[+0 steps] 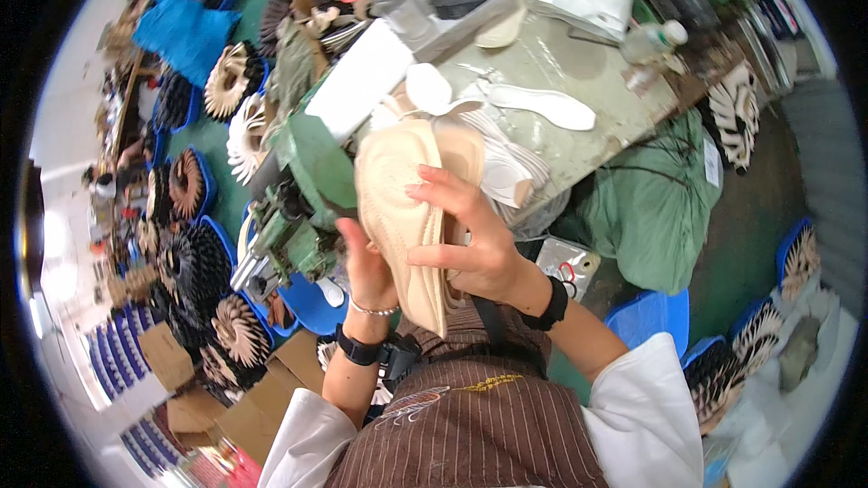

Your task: The person is using a rolling machine to press and shape shoe soles, then organizing them in containers.

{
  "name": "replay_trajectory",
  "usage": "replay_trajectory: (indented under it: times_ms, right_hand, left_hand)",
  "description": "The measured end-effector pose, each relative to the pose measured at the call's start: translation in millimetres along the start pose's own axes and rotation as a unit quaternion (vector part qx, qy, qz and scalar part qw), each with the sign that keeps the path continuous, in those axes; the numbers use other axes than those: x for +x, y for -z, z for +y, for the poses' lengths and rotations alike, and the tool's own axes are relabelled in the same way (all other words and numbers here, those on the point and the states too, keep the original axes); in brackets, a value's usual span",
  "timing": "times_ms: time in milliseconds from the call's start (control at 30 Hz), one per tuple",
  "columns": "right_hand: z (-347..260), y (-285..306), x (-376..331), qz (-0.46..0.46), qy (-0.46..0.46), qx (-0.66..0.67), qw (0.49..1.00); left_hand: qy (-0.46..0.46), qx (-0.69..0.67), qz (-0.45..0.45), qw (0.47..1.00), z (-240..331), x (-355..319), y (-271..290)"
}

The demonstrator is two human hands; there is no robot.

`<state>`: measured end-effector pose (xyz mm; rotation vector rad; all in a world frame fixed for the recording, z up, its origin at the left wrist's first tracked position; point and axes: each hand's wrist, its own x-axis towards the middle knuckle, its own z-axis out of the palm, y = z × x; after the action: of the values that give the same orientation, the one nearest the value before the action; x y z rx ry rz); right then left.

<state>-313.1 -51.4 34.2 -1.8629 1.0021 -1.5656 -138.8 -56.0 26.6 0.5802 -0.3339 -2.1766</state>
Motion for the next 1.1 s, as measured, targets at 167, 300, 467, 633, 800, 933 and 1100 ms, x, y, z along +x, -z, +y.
replay_trajectory:
  times_ms: [167,300,467,633,800,933,1100]
  right_hand:
    - [-11,-31,-2,-0.063,-0.061,0.003,0.996]
    - [-40,-71,-2,0.065,-0.35,0.162,0.92]
    - [-55,-123,-8,-0.047,-0.241,-0.01,0.969]
    - [-75,-148,-15,0.045,-0.428,0.33,0.84]
    - [-88,-162,-18,0.041,-0.38,0.276,0.882]
    - [-96,-175,-22,-0.102,-0.319,0.085,0.939]
    - [-92,-158,-23,0.014,-0.394,0.219,0.892]
  left_hand:
    - [-0.024,0.131,0.106,0.986,28,-27,-17]
    - [-0.086,0.241,0.201,0.946,40,-52,-2]
    - [-0.14,0.258,0.198,0.935,49,-86,10]
    - [-0.133,0.12,0.154,0.972,74,-115,36]
    - [-0.157,0.077,0.14,0.975,78,-135,47]
    - [-0.194,0.162,0.187,0.949,72,-140,41]
    - [-0.241,0.061,0.138,0.959,74,-130,38]
